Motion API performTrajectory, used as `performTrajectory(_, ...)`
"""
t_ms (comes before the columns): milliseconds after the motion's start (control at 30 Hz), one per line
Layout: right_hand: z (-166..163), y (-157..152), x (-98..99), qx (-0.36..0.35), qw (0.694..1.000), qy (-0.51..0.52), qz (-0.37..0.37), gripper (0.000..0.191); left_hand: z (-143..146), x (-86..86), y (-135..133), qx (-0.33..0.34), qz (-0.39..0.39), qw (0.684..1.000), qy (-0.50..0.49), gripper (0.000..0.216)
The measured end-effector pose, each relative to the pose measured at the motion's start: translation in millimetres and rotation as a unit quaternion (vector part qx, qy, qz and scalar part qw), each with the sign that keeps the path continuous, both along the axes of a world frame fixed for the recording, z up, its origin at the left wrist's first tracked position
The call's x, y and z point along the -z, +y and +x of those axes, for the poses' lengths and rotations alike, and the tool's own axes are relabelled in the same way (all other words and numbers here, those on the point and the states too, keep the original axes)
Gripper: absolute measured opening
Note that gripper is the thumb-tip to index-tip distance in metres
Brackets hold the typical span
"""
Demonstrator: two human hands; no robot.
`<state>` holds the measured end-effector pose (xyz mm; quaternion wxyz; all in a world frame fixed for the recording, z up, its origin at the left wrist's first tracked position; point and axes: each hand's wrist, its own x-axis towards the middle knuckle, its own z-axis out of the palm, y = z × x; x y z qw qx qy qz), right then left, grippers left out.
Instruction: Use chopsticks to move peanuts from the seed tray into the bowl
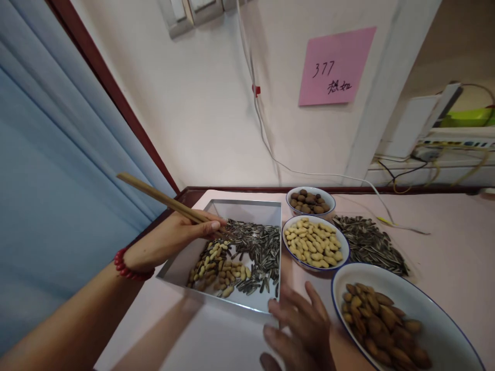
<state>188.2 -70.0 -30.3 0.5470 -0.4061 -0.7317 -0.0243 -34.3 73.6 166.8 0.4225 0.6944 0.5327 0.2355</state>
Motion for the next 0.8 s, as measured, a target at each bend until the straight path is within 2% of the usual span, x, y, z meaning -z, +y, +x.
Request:
performTrajectory(100,4,16,2.0,0.013,0.999,0.032,-0.006,0.050,-4,12.5,0,0.037,-0.018,0.998,0.043,0.041)
performTrajectory(267,-5,17,-1.7,0.016,0.988,0.091,-0.125,0.046,1,31.8,3,0.093,-0.059,0.992,0.066,0.041)
performTrajectory(467,-6,15,0.7,-0.002,0.987,0.100,-0.130,0.046,13,42.2,4,0.144,-0.047,0.984,0.095,0.037)
performTrajectory(800,-7,14,-2.8,-0.013,0.984,0.116,-0.133,0.047,15,52.1,5,0.185,-0.035,0.977,0.101,0.036)
